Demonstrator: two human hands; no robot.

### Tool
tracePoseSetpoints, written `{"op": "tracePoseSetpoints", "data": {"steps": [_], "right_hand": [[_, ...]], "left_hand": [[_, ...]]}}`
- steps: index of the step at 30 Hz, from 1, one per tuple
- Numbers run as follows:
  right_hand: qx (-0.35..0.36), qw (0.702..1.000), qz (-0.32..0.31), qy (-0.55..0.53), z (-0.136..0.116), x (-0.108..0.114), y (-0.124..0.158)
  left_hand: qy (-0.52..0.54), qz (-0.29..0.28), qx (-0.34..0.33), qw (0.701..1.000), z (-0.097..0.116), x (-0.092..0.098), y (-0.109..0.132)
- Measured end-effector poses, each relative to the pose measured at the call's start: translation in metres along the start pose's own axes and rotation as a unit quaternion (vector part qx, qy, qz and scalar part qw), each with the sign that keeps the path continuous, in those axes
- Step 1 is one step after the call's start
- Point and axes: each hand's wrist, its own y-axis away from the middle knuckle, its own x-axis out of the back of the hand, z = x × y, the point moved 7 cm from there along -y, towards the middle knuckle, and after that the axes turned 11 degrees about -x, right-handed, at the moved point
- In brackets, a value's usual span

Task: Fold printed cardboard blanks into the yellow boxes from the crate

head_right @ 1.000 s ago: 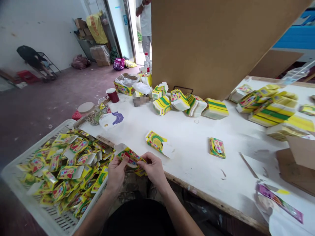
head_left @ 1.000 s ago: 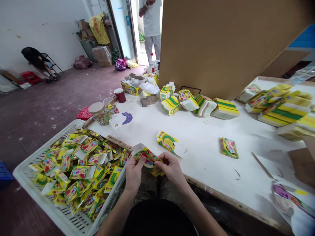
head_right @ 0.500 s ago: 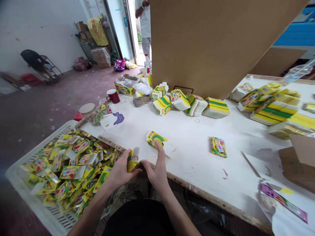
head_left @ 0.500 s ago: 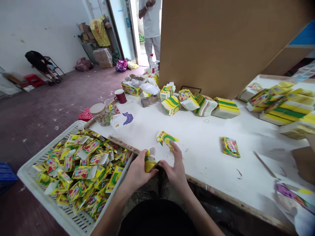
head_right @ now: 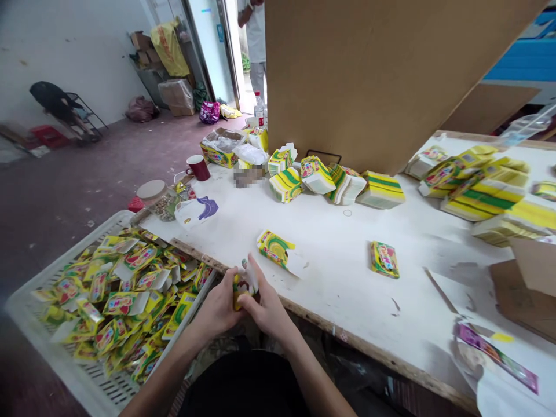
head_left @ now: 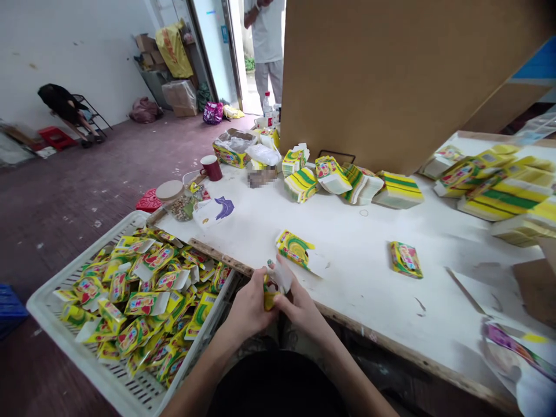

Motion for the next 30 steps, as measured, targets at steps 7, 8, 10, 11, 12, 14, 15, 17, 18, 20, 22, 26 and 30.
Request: {"op": "tracePoseSetpoints", "data": {"steps": [7,8,10,11,12,14,15,17,18,20,22,26,30], "right_hand": [[0.037,0.983,0.085,0.155,0.009,0.015,-0.003],[0.042,0.982,0.083,0.167,0.011,0.017,-0.004],[0.05,0.977,0.05,0.201,0.014,0.018,-0.006],[0.05,0.974,0.029,0.219,0.014,0.018,-0.006],[0.048,0.972,0.012,0.232,0.014,0.02,-0.006],[0.04,0.97,-0.015,0.24,0.011,0.024,-0.006],[0.037,0.97,-0.028,0.238,0.008,0.025,-0.006],[0.039,0.973,-0.03,0.223,0.0,0.026,-0.006],[0.042,0.976,-0.015,0.215,-0.003,0.027,-0.007],[0.044,0.978,0.033,0.201,-0.005,0.027,-0.008],[0.039,0.976,0.082,0.195,-0.002,0.027,-0.011],[0.003,0.95,0.214,0.226,0.013,0.056,-0.019],[-0.057,0.896,0.333,0.289,0.028,0.101,-0.025]], "left_hand": [[-0.006,0.082,0.036,0.996,-0.015,0.014,0.003],[-0.018,0.082,0.044,0.996,-0.016,0.017,0.004],[-0.031,0.073,0.049,0.996,-0.015,0.026,0.004],[-0.033,0.064,0.047,0.996,-0.015,0.029,0.004],[-0.038,0.053,0.045,0.997,-0.014,0.031,0.003],[-0.044,0.028,0.04,0.998,-0.012,0.034,0.001],[-0.041,0.021,0.036,0.998,-0.01,0.034,0.0],[-0.034,0.029,0.024,0.999,-0.007,0.033,-0.002],[-0.033,0.042,0.019,0.998,-0.005,0.032,-0.002],[-0.039,0.068,0.016,0.997,-0.002,0.03,-0.002],[-0.024,0.108,0.035,0.993,-0.003,0.031,0.002],[0.201,0.344,0.129,0.908,-0.03,0.057,0.028],[0.354,0.497,0.205,0.765,-0.065,0.068,0.058]]}}
